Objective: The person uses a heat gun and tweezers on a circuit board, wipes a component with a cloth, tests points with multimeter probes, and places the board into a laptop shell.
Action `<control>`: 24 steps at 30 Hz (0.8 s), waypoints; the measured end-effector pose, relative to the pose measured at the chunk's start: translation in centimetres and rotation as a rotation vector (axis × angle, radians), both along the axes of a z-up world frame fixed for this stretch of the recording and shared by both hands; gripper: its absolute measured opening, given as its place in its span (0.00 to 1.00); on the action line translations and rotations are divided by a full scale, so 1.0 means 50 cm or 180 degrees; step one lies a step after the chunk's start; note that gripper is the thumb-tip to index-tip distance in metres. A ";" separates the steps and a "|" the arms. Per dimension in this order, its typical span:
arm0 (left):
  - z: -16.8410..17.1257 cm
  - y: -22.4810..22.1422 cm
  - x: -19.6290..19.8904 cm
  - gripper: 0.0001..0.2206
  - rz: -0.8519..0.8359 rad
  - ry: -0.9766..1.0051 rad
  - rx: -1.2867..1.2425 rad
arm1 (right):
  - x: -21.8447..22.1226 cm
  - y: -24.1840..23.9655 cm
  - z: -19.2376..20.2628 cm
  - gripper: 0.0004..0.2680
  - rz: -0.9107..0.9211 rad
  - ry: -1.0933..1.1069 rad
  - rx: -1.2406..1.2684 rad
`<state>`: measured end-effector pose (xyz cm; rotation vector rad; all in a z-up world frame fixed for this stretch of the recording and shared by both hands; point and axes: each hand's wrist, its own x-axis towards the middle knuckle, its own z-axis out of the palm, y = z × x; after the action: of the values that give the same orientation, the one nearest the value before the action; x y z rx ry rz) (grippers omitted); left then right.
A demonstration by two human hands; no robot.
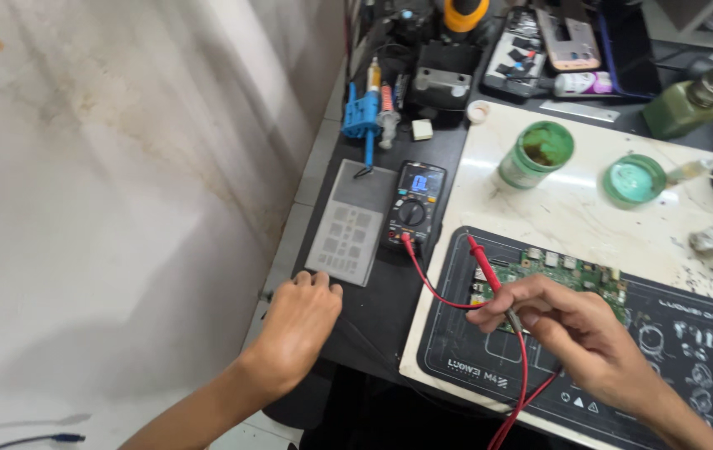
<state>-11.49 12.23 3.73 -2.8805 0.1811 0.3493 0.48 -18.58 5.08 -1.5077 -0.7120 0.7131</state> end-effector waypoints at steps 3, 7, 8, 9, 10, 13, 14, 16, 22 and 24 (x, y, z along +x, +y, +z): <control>0.061 0.005 0.007 0.11 -0.0254 -0.0426 -0.0356 | 0.000 -0.043 -0.015 0.09 -0.0111 -0.0787 -0.0158; 0.119 -0.012 0.045 0.16 -0.0694 -0.1286 -0.1121 | -0.015 -0.085 -0.046 0.09 -0.1105 -0.2219 -0.0131; 0.121 -0.019 0.061 0.15 -0.0828 -0.1490 -0.1622 | -0.021 -0.096 -0.050 0.09 -0.1308 -0.2216 -0.0013; 0.122 -0.027 0.075 0.14 -0.0960 -0.1686 -0.2128 | -0.025 -0.104 -0.052 0.09 -0.1510 -0.2214 0.0105; 0.118 -0.041 0.084 0.12 -0.0733 -0.1520 -0.2760 | -0.028 -0.107 -0.053 0.09 -0.1599 -0.2235 0.0175; 0.106 -0.096 0.109 0.08 -0.0206 -0.0974 -0.4281 | -0.038 -0.097 -0.049 0.09 -0.1715 -0.2460 0.0523; 0.105 -0.113 0.113 0.08 -0.0153 -0.0813 -0.4568 | -0.046 -0.092 -0.042 0.09 -0.1652 -0.2634 0.0723; 0.106 -0.139 0.126 0.08 -0.0362 -0.0700 -0.4914 | -0.056 -0.091 -0.024 0.10 -0.1518 -0.2760 0.0895; 0.115 -0.183 0.160 0.09 -0.0461 0.0125 -0.5587 | -0.062 -0.099 0.011 0.10 -0.1173 -0.2968 0.0759; 0.117 -0.197 0.167 0.10 0.0005 0.0545 -0.5507 | -0.055 -0.105 0.010 0.11 -0.1103 -0.3215 0.0634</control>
<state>-3.12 2.37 9.58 -4.4993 0.8731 0.6546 -2.29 -23.84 5.59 -1.7033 -1.1704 -0.4378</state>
